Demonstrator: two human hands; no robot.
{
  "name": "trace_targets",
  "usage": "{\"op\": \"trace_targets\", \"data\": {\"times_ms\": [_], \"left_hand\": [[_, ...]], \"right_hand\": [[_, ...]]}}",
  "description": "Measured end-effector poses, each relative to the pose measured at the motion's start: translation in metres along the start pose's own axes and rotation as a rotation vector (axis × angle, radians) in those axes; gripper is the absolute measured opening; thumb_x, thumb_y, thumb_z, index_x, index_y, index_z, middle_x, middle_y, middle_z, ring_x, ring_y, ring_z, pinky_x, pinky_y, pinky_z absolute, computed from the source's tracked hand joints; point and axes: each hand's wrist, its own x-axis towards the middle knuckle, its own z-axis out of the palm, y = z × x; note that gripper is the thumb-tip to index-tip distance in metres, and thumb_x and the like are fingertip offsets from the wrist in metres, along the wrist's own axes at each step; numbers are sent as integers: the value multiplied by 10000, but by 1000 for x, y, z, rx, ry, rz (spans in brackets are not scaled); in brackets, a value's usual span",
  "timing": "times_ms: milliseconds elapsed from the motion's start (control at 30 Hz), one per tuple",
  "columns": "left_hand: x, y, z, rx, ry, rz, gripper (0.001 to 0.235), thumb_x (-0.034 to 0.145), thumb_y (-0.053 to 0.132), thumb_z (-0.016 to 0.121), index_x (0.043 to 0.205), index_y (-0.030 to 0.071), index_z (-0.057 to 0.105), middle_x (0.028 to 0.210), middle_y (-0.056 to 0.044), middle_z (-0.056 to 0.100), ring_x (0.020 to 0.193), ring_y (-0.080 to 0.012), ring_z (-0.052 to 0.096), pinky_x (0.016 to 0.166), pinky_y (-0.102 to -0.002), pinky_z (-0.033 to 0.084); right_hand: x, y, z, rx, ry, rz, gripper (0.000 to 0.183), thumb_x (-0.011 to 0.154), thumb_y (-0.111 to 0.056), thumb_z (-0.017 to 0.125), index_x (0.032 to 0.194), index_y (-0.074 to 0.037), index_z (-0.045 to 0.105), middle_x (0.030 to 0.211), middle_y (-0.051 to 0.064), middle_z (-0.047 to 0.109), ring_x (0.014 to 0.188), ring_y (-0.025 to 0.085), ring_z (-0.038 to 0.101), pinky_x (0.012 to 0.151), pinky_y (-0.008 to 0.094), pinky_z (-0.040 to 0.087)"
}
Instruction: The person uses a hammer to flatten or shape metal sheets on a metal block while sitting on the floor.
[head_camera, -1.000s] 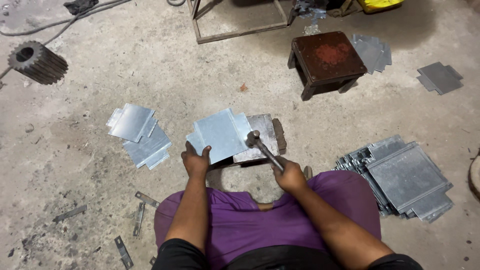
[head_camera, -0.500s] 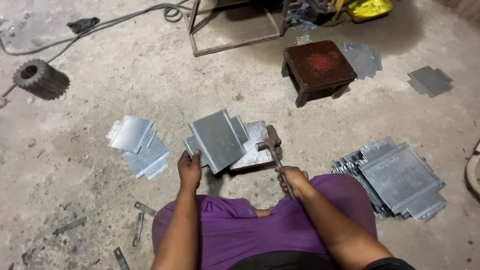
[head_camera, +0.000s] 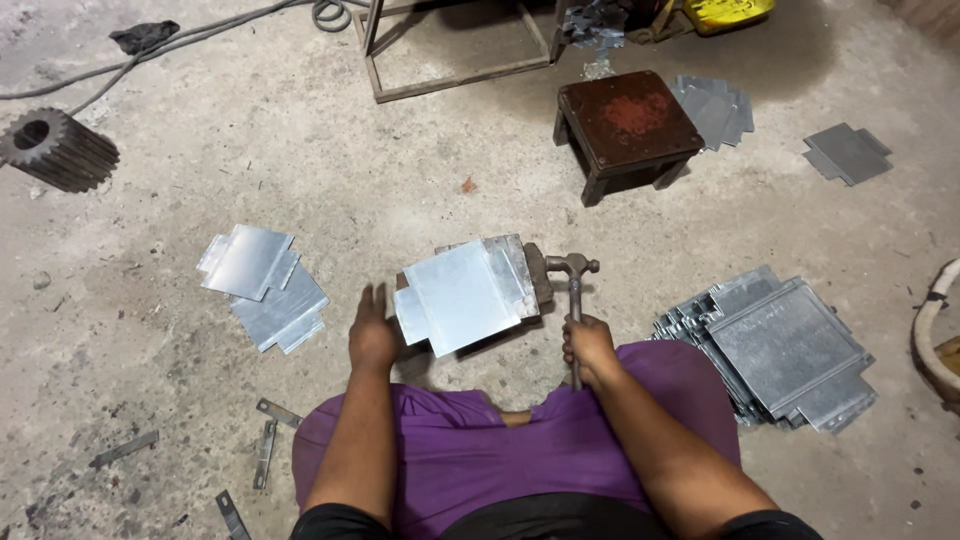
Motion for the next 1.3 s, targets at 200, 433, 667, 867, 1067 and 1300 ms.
{"op": "trace_targets", "data": {"times_ms": [200,433,667,867,1067,1300], "left_hand": [[-7,-23,27,-171,-216,-516,502,1020,301,610,1440,34,550,1307,-303,659,1146,-377,680,988,-417,538],[4,1,28,-845,-272,-928,596,934,288,560,1490,90,478,1155,-144,677,887,-347,672,717,-479,539],[-8,-6,37,-281,-191,-347,886,755,301,870,1461,-39,458,1240,-258,709,1131,-371,715,932,-395,569],[-5,11,2,-111,-241,-432,1192,680,426,935,1534,-87,280,1267,-331,632,1188,-413,648,983,-393,544],[-2,22,0,-128,-241,-432,1192,660,420,920,1546,-60,285,1272,-310,650,1183,-402,664,985,-393,548],[-6,21,-2,-121,-194,-428,1138,680,430,921,1542,-28,337,1250,-311,664,1174,-403,669,978,-401,553]], "right_hand": [[-13,-5,4,-312,24,-241,345,907,-71,629,1242,12,626,622,74,544,451,165,464,398,343,378],[-64,-54,25,-656,15,-703,453,903,-73,689,1343,6,618,724,59,647,510,112,485,461,276,409],[-120,-130,48,-650,58,-1323,439,955,-25,682,1356,112,569,936,113,699,776,152,712,617,232,589],[-113,-145,52,-268,129,-1504,288,1028,-5,689,1278,91,585,1103,140,684,903,185,694,767,275,561],[-31,-57,78,-551,-10,-1151,357,976,-67,630,1315,41,598,918,145,683,701,196,668,606,295,548],[-50,-91,89,-866,-28,-721,595,881,-98,655,1461,-39,530,860,171,730,581,254,665,588,372,552]]}}
